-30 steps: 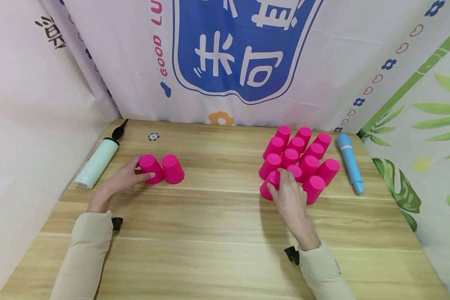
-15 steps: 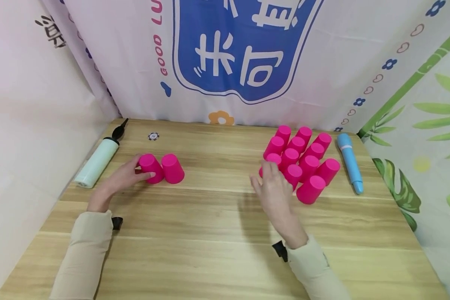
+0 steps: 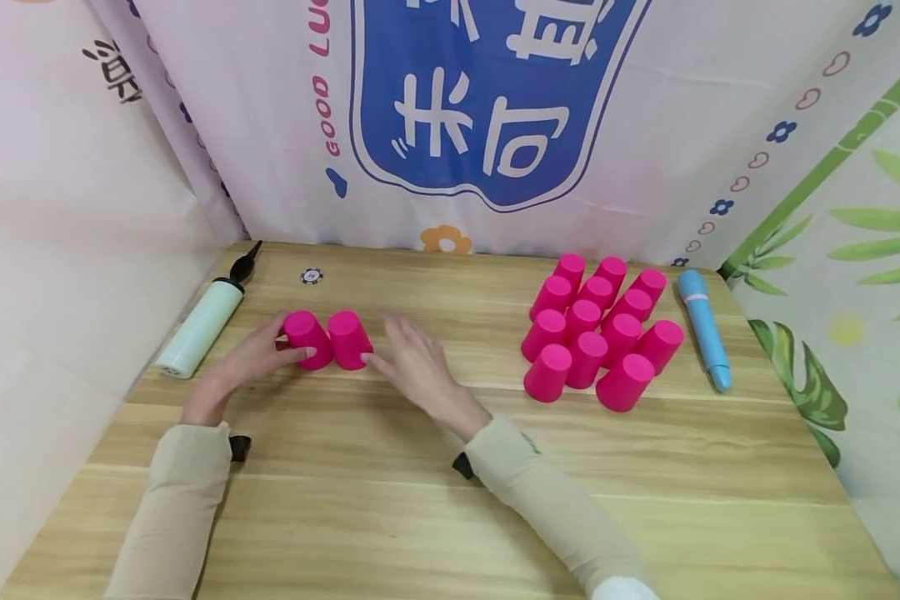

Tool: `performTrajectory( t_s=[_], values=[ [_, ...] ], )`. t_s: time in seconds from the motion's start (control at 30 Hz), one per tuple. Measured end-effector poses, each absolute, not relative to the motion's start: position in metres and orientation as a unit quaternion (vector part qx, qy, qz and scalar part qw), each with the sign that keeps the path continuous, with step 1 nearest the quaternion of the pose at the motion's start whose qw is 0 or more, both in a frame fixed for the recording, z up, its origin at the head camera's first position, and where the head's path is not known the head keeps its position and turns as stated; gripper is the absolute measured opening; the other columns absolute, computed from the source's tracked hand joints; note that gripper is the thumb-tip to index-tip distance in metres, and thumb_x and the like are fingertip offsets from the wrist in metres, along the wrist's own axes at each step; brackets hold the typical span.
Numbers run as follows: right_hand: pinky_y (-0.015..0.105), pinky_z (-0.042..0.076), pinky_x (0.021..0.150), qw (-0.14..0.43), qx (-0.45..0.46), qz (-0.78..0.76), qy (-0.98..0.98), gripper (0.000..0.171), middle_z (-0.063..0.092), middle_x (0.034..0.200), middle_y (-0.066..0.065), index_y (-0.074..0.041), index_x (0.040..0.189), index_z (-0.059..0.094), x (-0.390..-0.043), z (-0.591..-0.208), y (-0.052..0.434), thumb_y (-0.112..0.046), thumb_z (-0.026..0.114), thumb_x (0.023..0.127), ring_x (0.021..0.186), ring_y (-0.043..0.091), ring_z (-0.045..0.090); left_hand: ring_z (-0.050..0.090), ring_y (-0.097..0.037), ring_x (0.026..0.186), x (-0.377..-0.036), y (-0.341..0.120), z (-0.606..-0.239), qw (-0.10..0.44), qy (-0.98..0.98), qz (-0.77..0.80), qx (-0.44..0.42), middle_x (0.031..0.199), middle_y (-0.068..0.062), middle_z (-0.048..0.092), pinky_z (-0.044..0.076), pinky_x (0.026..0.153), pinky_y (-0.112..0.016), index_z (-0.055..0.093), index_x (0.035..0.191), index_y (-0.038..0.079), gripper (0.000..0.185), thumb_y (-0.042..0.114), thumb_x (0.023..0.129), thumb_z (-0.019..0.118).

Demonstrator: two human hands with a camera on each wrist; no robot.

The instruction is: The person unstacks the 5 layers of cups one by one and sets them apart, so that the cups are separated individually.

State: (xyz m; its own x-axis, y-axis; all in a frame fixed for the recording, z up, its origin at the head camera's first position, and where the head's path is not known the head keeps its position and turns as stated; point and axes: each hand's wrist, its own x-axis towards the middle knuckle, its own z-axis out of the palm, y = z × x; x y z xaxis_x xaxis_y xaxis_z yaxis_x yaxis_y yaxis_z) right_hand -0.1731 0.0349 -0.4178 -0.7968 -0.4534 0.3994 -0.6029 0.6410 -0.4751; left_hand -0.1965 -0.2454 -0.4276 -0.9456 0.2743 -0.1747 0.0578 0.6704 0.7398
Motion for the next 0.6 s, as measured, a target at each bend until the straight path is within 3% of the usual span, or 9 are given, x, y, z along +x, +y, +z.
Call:
performTrajectory(
  t_s=[0.2,0.6],
  values=[
    [0.042,0.045,0.101,0.084,0.289,0.315,-0.9,0.065,0.053,0.136,0.015,0.0,0.14,0.042,-0.19,-0.432,0.007,-0.031,0.07,0.089,0.124,0.028,0.052,0.039,-0.043,0.132,-0.196,-0.242,-0.433,0.134,0.902,0.4,0.095,0.143,-0.025,0.04,0.035,0.106,-0.055,0.025,0.145,0.0,0.073,0.032,0.093,0.064],
    [0.032,0.052,0.086,0.039,0.226,0.343,-0.911,0.057,0.061,0.118,0.005,-0.007,0.131,0.052,-0.197,-0.442,-0.015,-0.037,0.072,0.086,0.105,0.016,0.06,0.04,-0.044,0.13,-0.196,-0.238,-0.432,0.123,0.905,0.394,0.102,0.141,-0.025,0.042,0.037,0.105,-0.055,0.028,0.144,0.0,0.069,0.031,0.094,0.064]
  ],
)
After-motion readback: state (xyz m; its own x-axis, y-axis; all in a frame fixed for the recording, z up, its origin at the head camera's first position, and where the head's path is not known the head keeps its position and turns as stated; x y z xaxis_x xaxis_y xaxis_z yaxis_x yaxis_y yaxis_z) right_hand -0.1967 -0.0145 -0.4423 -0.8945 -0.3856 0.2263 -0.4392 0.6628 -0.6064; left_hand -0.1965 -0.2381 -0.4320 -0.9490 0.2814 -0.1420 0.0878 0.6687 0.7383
